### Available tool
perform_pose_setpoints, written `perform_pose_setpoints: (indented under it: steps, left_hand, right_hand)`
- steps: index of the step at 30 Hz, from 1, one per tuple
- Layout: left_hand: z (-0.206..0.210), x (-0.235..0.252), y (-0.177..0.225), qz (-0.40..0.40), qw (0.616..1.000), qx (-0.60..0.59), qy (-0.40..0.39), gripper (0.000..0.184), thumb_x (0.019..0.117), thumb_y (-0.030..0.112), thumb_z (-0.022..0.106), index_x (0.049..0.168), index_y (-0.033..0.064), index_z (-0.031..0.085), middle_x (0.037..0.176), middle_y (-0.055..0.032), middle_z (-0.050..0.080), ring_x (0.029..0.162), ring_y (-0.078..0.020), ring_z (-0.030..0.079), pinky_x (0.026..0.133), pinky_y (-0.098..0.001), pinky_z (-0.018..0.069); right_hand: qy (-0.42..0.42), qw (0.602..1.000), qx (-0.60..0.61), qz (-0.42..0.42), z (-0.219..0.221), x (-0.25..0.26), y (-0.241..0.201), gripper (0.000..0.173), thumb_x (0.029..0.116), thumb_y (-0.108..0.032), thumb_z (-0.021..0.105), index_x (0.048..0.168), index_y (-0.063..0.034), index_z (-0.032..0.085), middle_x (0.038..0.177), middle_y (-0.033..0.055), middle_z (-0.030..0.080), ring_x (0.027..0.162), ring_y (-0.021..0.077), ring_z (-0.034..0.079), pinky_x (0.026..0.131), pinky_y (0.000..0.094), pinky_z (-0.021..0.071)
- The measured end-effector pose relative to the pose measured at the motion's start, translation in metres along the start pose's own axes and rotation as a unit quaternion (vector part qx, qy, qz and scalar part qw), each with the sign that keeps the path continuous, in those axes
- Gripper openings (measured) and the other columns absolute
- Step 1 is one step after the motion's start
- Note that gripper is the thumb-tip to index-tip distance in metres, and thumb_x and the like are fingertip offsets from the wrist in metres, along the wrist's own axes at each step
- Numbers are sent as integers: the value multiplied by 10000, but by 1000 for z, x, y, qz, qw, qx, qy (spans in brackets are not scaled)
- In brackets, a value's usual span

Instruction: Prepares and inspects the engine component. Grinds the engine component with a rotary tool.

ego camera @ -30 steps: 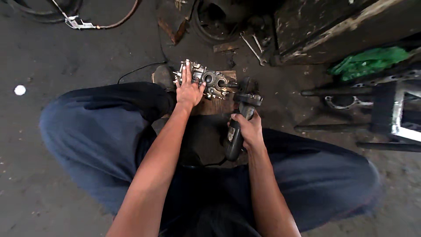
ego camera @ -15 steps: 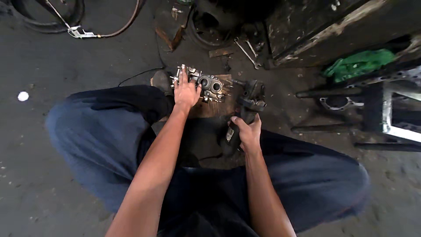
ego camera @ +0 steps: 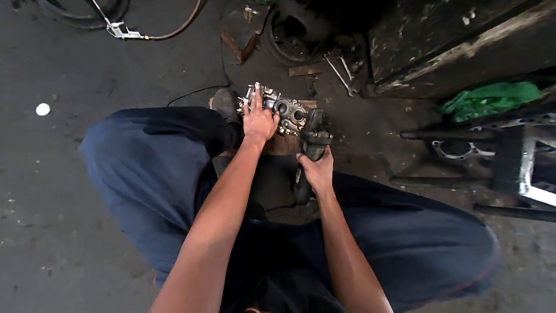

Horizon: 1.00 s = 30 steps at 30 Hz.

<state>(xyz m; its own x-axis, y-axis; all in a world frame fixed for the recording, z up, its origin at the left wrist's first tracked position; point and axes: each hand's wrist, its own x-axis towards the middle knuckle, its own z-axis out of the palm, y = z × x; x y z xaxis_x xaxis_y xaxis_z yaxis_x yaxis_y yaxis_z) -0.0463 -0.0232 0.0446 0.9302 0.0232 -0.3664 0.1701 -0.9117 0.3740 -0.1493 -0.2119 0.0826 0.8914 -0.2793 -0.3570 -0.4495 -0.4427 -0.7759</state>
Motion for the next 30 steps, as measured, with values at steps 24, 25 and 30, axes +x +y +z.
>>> perform_pose_setpoints:
  steps: [24, 25, 30]
  left_hand:
    - [-2, 1, -1, -2, 1000, -18, -17, 577, 1079, 525, 353, 1284, 125, 715, 1754, -42, -29, 1614, -263, 21, 1291, -537, 99]
    - [-2, 1, 0, -4, 1000, -18, -20, 581, 1079, 529, 346, 1287, 129, 713, 1754, -40, -31, 1614, -262, 15, 1291, -540, 93]
    - [-3, 1, -1, -1, 1000, -8, -17, 585, 1080, 528, 343, 1305, 127, 704, 1754, -47, -32, 1614, -263, 17, 1289, -544, 102]
  right_hand:
    - [37, 999, 30, -3, 15, -2, 3, 744, 733, -230, 826, 1376, -48, 498, 1142, 133, 678, 1007, 187, 694, 858, 413, 597]
    - [37, 999, 37, -3, 14, -3, 2, 739, 736, -226, 827, 1372, -42, 501, 1141, 132, 676, 1007, 181, 693, 859, 401, 598]
    - [32, 999, 43, -11, 16, -7, -3, 751, 726, -236, 822, 1373, -41, 491, 1119, 129, 678, 974, 174, 701, 839, 389, 605]
